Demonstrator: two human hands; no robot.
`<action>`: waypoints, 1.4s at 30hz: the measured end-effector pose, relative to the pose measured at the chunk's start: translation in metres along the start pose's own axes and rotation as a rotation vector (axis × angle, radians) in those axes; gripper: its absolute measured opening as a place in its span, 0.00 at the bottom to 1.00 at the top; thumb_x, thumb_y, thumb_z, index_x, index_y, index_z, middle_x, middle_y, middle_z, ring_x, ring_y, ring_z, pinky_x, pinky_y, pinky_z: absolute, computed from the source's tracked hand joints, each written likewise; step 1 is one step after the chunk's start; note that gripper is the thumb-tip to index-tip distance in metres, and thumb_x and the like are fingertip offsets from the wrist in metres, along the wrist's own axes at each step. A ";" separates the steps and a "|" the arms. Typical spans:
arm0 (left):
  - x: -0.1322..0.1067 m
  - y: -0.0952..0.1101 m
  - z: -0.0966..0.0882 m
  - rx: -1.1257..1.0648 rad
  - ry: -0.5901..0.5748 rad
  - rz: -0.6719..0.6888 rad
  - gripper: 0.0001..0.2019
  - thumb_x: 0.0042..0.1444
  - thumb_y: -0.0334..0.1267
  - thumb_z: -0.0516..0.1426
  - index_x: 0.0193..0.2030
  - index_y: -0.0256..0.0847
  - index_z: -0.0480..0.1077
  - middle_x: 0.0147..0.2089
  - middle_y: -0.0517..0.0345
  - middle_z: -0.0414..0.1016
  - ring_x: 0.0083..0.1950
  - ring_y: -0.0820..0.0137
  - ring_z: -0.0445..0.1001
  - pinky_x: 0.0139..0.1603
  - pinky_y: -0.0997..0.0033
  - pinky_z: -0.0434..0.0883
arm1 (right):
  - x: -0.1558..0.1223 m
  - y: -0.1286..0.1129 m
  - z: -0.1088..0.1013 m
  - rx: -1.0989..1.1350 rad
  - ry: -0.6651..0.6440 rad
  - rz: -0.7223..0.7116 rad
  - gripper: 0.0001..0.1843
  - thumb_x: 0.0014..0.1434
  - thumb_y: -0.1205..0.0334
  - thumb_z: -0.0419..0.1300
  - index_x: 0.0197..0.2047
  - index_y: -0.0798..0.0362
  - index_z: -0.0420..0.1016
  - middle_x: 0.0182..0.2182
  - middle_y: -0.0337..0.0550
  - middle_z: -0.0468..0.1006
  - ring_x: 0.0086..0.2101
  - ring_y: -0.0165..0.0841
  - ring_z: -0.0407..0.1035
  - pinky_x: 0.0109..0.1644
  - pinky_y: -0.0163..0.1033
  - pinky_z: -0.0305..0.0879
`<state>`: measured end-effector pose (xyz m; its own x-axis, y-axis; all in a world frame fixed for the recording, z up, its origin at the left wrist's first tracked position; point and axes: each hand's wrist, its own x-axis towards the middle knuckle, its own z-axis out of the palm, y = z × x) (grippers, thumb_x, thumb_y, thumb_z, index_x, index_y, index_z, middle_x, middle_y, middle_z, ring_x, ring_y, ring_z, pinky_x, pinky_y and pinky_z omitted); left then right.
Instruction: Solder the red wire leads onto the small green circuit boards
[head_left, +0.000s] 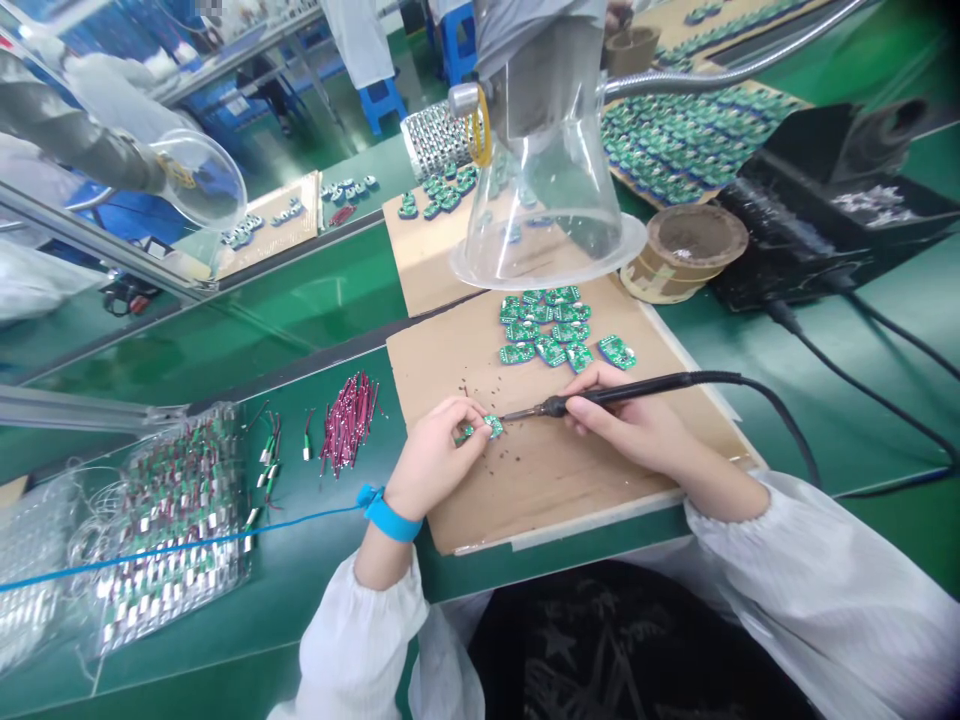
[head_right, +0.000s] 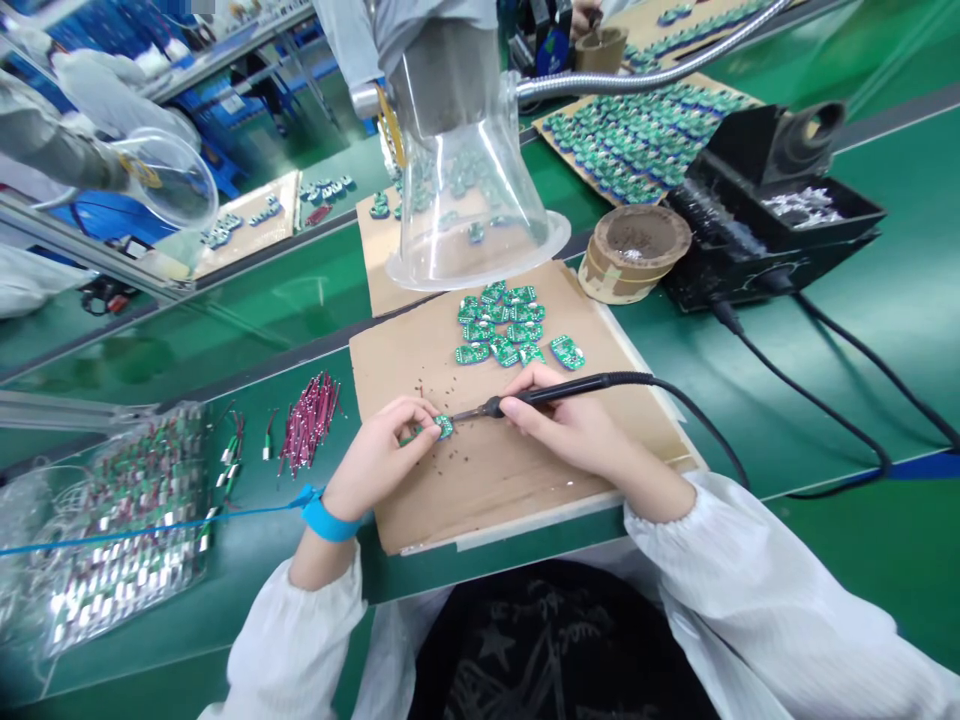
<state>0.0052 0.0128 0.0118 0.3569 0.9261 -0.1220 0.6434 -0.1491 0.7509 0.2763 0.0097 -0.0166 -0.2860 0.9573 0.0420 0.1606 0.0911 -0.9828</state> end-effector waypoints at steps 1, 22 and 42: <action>0.001 0.000 0.000 0.004 -0.003 -0.004 0.05 0.64 0.32 0.58 0.35 0.42 0.70 0.49 0.60 0.77 0.42 0.70 0.72 0.44 0.68 0.68 | 0.000 0.001 0.000 -0.012 -0.004 -0.002 0.11 0.69 0.50 0.60 0.43 0.48 0.71 0.29 0.38 0.76 0.28 0.32 0.71 0.33 0.38 0.68; -0.001 0.001 0.011 0.008 0.089 -0.007 0.07 0.64 0.32 0.58 0.33 0.41 0.68 0.48 0.57 0.77 0.40 0.70 0.73 0.44 0.67 0.70 | -0.001 -0.001 -0.001 -0.041 -0.009 -0.012 0.11 0.68 0.50 0.61 0.43 0.48 0.72 0.30 0.40 0.78 0.30 0.33 0.73 0.34 0.38 0.69; -0.008 -0.005 0.012 -0.126 0.068 -0.060 0.06 0.69 0.39 0.55 0.39 0.42 0.67 0.51 0.56 0.77 0.30 0.75 0.67 0.35 0.70 0.68 | -0.001 -0.006 -0.001 0.132 0.150 -0.020 0.14 0.68 0.46 0.61 0.39 0.48 0.71 0.26 0.37 0.74 0.24 0.30 0.70 0.30 0.37 0.69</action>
<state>0.0071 0.0019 0.0008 0.2712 0.9540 -0.1278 0.5703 -0.0523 0.8198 0.2761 0.0087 -0.0107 -0.1426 0.9866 0.0787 0.0286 0.0836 -0.9961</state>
